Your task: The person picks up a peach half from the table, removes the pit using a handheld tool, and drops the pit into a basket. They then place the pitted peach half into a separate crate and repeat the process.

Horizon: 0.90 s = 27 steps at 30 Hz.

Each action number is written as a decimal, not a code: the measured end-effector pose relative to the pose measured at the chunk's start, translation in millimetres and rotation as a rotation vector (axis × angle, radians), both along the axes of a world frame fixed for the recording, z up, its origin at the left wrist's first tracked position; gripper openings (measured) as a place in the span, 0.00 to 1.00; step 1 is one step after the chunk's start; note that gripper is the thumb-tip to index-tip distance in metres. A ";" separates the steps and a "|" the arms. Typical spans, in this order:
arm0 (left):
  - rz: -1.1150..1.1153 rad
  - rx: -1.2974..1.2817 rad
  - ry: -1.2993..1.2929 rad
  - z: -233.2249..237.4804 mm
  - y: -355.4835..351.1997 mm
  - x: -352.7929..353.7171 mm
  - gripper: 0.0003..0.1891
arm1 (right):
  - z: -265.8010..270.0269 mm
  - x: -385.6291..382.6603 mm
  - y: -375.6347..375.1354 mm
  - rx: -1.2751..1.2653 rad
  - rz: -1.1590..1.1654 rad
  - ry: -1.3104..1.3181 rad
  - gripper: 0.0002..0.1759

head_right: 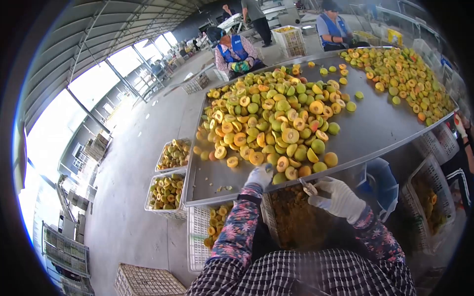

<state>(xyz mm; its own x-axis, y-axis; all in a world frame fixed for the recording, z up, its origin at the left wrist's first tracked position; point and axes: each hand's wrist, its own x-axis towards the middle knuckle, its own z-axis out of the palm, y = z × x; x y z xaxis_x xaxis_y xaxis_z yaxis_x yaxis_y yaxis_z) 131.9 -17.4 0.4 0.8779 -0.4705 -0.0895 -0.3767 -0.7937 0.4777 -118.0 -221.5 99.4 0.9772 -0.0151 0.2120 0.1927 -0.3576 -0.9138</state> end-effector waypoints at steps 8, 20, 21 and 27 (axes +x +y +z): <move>-0.054 0.101 -0.031 -61.8 1.9 24.0 0.28 | 82.8 -44.8 -16.0 0.584 -0.133 -0.390 0.23; 0.056 0.100 0.035 -31.8 -2.2 2.2 0.24 | 87.7 -91.6 -3.0 1.333 0.588 -0.592 0.16; 0.055 0.090 0.029 -31.5 -4.7 2.5 0.23 | 87.2 -92.2 -1.3 1.330 0.591 -0.599 0.16; 0.101 0.077 -0.025 -32.5 -5.7 0.6 0.20 | 85.9 -84.4 7.9 1.286 0.572 -0.579 0.16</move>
<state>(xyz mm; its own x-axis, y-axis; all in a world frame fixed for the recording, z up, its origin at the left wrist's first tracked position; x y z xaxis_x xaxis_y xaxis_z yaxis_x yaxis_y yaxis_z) 132.5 -23.1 -32.1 0.9229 -0.3719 -0.0997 -0.3035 -0.8621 0.4058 -202.4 -213.5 185.3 0.7054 -0.1424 0.6944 0.4548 0.8423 -0.2893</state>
